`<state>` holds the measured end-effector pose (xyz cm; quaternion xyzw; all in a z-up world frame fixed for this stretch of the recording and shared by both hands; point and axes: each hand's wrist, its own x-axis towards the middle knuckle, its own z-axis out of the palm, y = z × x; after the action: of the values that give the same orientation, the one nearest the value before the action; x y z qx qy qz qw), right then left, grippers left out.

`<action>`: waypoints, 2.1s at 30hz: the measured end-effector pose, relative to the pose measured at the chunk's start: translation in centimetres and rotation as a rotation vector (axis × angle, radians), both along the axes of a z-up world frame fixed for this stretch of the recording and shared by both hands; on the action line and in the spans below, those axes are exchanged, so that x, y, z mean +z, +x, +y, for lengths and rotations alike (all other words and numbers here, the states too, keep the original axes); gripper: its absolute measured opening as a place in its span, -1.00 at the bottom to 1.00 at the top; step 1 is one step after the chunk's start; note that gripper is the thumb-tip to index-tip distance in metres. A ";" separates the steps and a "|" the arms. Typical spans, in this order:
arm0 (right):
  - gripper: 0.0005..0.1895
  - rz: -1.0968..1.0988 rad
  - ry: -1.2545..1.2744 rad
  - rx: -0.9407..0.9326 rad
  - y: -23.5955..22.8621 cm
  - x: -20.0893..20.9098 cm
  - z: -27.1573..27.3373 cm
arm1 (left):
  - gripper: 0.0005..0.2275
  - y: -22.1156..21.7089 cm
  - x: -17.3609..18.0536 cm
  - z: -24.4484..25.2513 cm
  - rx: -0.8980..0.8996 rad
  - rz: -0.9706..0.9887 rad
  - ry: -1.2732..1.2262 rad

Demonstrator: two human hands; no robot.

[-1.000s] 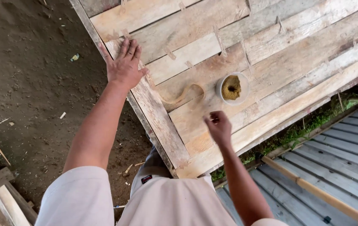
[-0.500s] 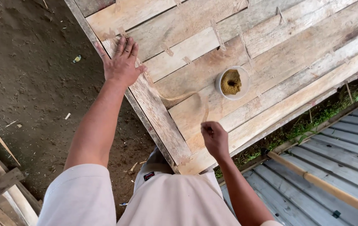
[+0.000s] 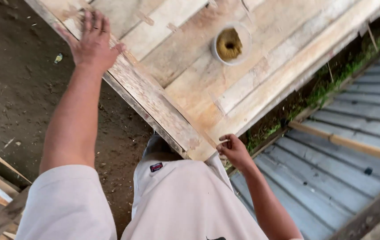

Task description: The person assembles a wooden frame by placing and adjusting wooden strips on a workbench. They use a perforated strap and a utility knife to cut and secure the pieces, then press the strips into place to form the frame.

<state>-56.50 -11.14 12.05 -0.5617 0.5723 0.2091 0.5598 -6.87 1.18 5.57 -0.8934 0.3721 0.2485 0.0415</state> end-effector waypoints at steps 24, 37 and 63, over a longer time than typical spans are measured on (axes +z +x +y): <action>-0.90 -0.004 -0.318 0.127 4.1 -3.6 7.2 | -0.32 -2.0 1.7 -0.1 0.093 0.049 -0.072; -0.89 -0.345 0.150 -0.421 0.6 -2.0 6.4 | -0.39 -2.8 2.7 -0.7 0.090 0.055 -0.033; -0.83 -0.348 0.134 -0.414 -2.1 -7.8 4.7 | -0.53 -18.0 -3.1 1.6 -0.423 -0.065 -0.626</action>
<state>-58.55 -6.45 4.28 -0.4217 0.5552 0.0281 0.7164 -24.89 2.76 2.51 -0.7736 0.6049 0.0801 -0.1711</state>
